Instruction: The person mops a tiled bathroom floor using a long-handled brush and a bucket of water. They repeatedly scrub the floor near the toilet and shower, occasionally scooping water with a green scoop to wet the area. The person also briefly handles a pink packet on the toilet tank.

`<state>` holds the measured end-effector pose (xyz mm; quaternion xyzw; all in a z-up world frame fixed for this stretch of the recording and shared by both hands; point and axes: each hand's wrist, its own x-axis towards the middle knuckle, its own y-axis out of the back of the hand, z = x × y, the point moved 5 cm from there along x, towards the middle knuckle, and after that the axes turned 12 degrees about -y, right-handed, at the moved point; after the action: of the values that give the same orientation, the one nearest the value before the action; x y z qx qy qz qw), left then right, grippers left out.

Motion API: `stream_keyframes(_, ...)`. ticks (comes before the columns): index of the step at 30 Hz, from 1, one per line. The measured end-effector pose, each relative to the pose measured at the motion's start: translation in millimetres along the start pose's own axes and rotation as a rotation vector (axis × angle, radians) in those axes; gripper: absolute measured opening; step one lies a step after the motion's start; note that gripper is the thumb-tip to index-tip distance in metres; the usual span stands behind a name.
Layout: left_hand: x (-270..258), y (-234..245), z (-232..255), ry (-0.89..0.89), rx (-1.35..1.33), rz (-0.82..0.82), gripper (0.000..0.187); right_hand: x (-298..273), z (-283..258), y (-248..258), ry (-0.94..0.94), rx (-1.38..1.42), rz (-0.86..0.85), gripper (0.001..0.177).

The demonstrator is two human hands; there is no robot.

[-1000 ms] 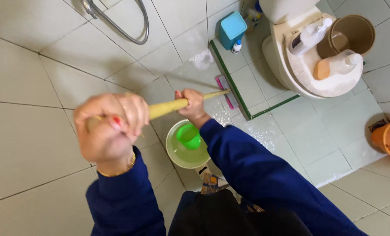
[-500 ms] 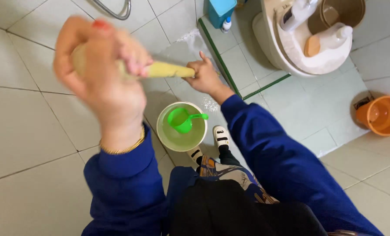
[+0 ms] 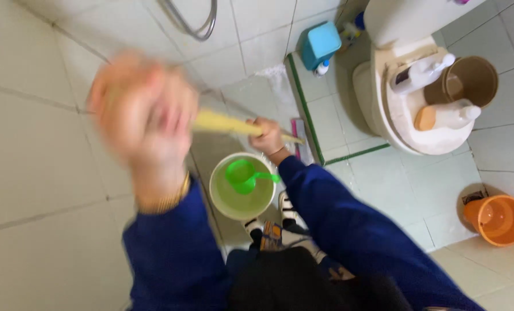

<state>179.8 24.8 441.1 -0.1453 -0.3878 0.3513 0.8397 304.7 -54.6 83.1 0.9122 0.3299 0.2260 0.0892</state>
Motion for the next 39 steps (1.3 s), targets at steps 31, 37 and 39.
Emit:
stream_keyframes(31,19,50,9,-0.021,0.278,0.172,0.019,-5,-58,-10,0.01,-0.127,0.232,0.036)
stream_keyframes(37,-12,21,2,-0.144,0.22,0.018,0.022,42,5,-37,0.178,-0.131,0.27,0.04)
stream_keyframes(39,-22,6,-7,-0.127,0.123,0.026,0.019,59,0,-24,0.168,-0.039,0.211,0.037)
